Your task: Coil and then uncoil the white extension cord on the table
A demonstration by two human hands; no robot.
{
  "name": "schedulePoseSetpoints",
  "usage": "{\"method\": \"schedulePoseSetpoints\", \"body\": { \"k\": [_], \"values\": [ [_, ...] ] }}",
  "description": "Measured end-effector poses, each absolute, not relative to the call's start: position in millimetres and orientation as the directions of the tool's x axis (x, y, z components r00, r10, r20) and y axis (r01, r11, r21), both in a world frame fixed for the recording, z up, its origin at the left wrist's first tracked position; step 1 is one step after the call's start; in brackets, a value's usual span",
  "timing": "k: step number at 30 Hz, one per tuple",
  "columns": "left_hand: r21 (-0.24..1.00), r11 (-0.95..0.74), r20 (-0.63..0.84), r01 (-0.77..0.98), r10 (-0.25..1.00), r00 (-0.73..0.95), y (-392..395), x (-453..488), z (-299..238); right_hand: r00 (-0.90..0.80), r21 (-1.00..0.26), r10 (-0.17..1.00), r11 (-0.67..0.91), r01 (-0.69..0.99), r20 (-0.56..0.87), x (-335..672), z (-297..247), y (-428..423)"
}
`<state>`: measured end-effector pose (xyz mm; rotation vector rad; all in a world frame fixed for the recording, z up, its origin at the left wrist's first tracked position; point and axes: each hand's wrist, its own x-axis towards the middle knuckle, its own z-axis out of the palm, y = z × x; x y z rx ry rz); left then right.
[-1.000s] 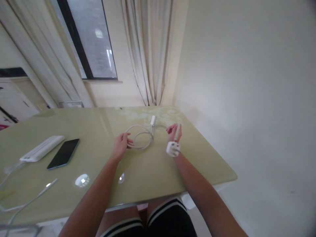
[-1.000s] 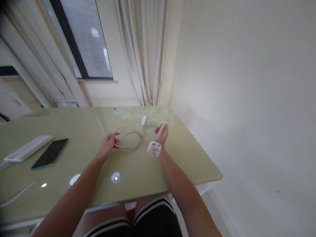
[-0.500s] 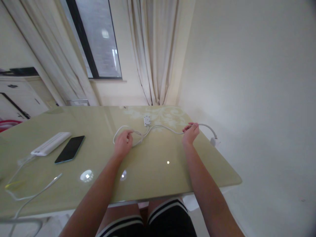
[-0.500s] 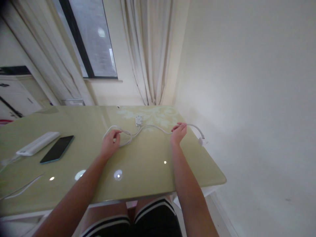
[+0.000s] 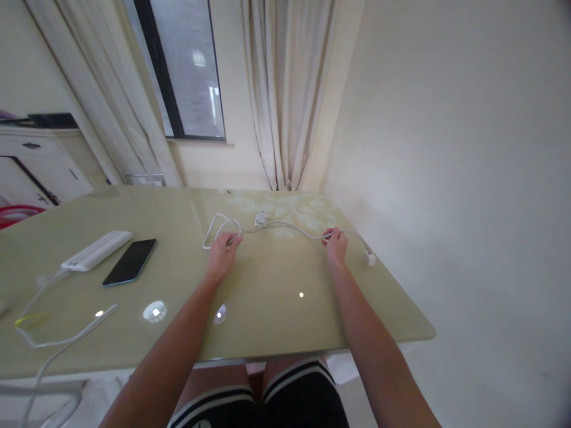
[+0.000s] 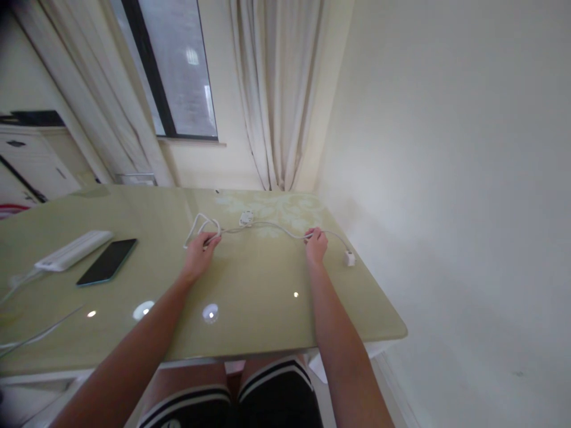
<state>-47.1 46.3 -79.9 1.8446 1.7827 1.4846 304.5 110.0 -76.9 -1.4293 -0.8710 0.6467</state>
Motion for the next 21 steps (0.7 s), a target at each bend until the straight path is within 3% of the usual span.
{"method": "schedulePoseSetpoints", "body": {
  "k": [4, 7, 10, 12, 14, 16, 19, 21],
  "values": [
    [0.806, -0.254, 0.492, 0.534, 0.790, -0.367, 45, -49, -75, 0.426, -0.959, 0.905, -0.102, 0.265, 0.021, 298, -79, 104],
    [0.820, -0.277, 0.499, 0.501, 0.775, -0.388, 40, -46, -70, 0.300, -0.926, 0.954, -0.120, 0.359, -0.007, 287, -73, 93],
    [0.805, -0.342, 0.525, 0.484, 0.791, -0.315, 33, -36, -64, 0.034, -0.835, 0.976, 0.168, 0.523, 0.217, 257, -62, 80],
    [0.811, -0.370, 0.524, 0.452, 0.803, -0.282, 28, -27, -60, -0.207, -0.687, 0.870, 0.482, 0.544, 0.447, 229, -53, 75],
    [0.823, -0.385, 0.525, 0.417, 0.797, -0.300, 24, -21, -58, -0.414, -0.507, 0.717, 0.693, 0.513, 0.560, 202, -42, 74],
    [0.839, -0.397, 0.524, 0.371, 0.773, -0.358, 22, -20, -56, -0.536, -0.435, 0.659, 0.752, 0.496, 0.528, 180, -30, 78],
    [0.858, -0.424, 0.513, 0.290, 0.738, -0.438, 22, -30, -53, -0.582, -0.457, 0.689, 0.724, 0.517, 0.432, 165, -9, 88],
    [0.834, -0.433, 0.547, 0.341, 0.726, -0.417, 22, -39, -51, -0.601, -0.418, 0.679, 0.734, 0.535, 0.423, 163, 5, 93]
  ]
}}
